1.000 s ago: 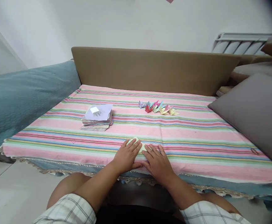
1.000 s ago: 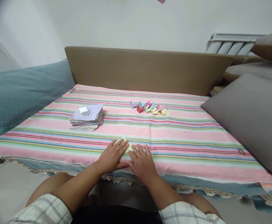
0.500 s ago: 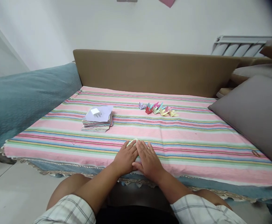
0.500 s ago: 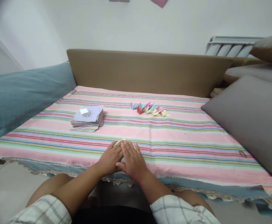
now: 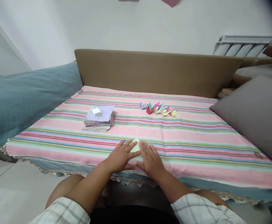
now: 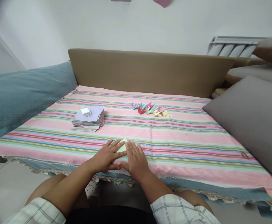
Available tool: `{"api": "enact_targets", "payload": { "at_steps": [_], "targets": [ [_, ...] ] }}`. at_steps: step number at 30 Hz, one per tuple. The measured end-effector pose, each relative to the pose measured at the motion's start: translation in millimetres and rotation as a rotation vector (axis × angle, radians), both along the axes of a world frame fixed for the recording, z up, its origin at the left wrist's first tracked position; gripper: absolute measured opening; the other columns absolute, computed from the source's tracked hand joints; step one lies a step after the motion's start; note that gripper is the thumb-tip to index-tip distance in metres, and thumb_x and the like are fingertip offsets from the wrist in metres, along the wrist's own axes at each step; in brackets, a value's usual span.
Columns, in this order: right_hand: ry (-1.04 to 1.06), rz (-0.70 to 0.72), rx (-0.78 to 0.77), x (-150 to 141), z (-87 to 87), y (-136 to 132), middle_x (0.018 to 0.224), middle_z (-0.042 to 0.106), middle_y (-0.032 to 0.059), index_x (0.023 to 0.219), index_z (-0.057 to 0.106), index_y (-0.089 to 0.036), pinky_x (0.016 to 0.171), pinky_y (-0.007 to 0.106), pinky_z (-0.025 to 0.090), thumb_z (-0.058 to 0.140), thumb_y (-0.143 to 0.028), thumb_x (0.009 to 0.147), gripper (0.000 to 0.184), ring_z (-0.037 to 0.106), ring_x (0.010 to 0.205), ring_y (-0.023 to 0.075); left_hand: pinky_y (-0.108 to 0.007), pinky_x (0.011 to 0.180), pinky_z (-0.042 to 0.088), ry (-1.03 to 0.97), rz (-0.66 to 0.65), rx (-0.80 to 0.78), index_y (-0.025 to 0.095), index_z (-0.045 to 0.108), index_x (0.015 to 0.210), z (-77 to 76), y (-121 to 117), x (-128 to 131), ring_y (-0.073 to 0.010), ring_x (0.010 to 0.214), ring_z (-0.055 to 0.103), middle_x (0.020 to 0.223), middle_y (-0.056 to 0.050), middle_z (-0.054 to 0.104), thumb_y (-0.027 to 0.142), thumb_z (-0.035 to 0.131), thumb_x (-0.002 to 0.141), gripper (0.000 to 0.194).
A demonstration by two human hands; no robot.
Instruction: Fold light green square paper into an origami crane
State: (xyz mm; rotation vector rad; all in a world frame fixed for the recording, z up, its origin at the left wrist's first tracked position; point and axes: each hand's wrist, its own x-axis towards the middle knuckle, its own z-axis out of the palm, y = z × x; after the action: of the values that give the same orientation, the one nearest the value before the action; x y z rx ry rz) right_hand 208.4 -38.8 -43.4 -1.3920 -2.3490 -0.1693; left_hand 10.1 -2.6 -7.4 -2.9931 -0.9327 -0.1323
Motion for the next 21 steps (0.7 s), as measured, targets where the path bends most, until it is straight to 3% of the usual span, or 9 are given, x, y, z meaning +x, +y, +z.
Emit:
{"api": "enact_targets", "payload": {
  "at_steps": [7, 21],
  "targets": [
    [-0.012, -0.01, -0.012, 0, 2.4, -2, 0.145, 0.033, 0.0151, 0.136, 0.039, -0.009, 0.108, 0.044, 0.024, 0.031, -0.064, 0.087, 0.074, 0.031, 0.133, 0.0263, -0.059, 0.106, 0.017, -0.016, 0.058, -0.015, 0.042, 0.034, 0.136, -0.6, -4, -9, -0.0331, 0.137, 0.022, 0.149, -0.008, 0.027, 0.056, 0.061, 0.075, 0.068],
    [-0.022, -0.015, -0.009, 0, -0.3, -1, 0.144, 0.036, 0.0141, 0.136, 0.04, -0.01, 0.107, 0.045, 0.025, 0.036, -0.059, 0.088, 0.069, 0.032, 0.132, 0.0262, -0.057, 0.107, 0.02, -0.072, 0.279, -0.03, 0.029, 0.045, 0.13, 4.3, -7, -29, -0.033, 0.133, 0.031, 0.144, -0.007, 0.038, 0.056, 0.071, 0.063, 0.076]
  ]
}}
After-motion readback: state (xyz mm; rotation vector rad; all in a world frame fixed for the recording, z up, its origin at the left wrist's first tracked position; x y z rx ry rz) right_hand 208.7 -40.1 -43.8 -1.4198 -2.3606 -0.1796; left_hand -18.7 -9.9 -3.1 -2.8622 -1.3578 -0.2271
